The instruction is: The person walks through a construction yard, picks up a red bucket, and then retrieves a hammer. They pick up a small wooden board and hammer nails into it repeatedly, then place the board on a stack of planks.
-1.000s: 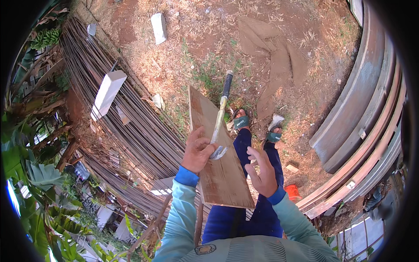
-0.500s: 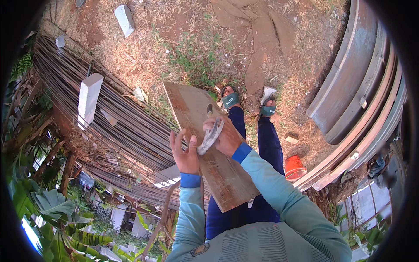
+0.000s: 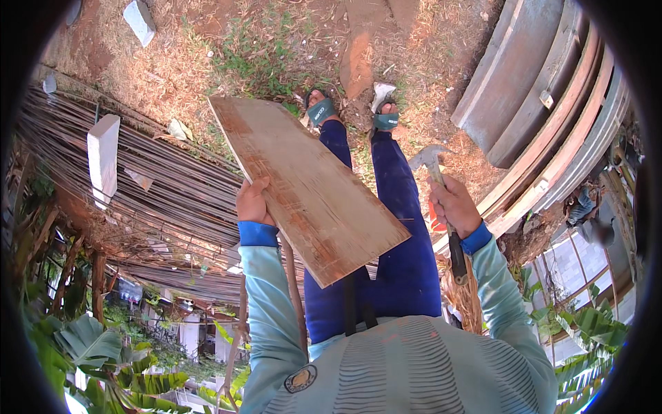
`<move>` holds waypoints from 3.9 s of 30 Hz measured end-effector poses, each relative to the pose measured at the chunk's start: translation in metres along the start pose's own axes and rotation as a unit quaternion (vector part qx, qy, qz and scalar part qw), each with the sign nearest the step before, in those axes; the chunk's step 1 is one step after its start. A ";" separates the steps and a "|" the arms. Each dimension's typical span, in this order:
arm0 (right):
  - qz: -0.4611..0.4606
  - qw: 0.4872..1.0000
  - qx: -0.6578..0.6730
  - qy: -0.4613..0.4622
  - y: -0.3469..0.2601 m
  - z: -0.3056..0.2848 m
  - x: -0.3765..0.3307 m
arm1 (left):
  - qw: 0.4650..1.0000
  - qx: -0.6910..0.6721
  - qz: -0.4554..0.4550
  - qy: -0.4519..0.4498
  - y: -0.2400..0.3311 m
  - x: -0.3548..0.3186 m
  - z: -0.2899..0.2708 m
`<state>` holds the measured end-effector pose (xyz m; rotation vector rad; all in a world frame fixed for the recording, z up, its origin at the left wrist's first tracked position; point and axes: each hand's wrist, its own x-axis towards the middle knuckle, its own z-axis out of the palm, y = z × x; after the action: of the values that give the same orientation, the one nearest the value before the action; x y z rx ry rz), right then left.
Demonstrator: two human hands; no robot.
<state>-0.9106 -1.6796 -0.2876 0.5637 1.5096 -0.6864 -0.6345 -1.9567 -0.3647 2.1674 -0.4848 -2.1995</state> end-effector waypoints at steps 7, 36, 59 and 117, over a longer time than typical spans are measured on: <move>-0.023 0.995 0.101 0.009 0.025 0.001 -0.052 | 0.995 0.005 0.099 0.023 0.003 -0.057 0.029; -0.136 0.770 0.520 0.343 0.349 -0.224 -0.160 | 0.831 0.349 0.017 -0.433 -0.404 -0.178 0.399; -0.338 0.837 0.288 0.320 0.243 -0.241 -0.093 | 0.593 0.686 0.398 -0.139 -0.155 0.122 0.553; -0.373 0.709 0.269 0.534 0.060 -0.307 -0.224 | 0.580 0.573 0.422 -0.397 -0.193 -0.223 0.604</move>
<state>-1.0694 -1.4056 -0.0698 0.8632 2.7231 -1.6484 -1.1780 -1.5978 -0.1980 0.2154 -2.7624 -2.0693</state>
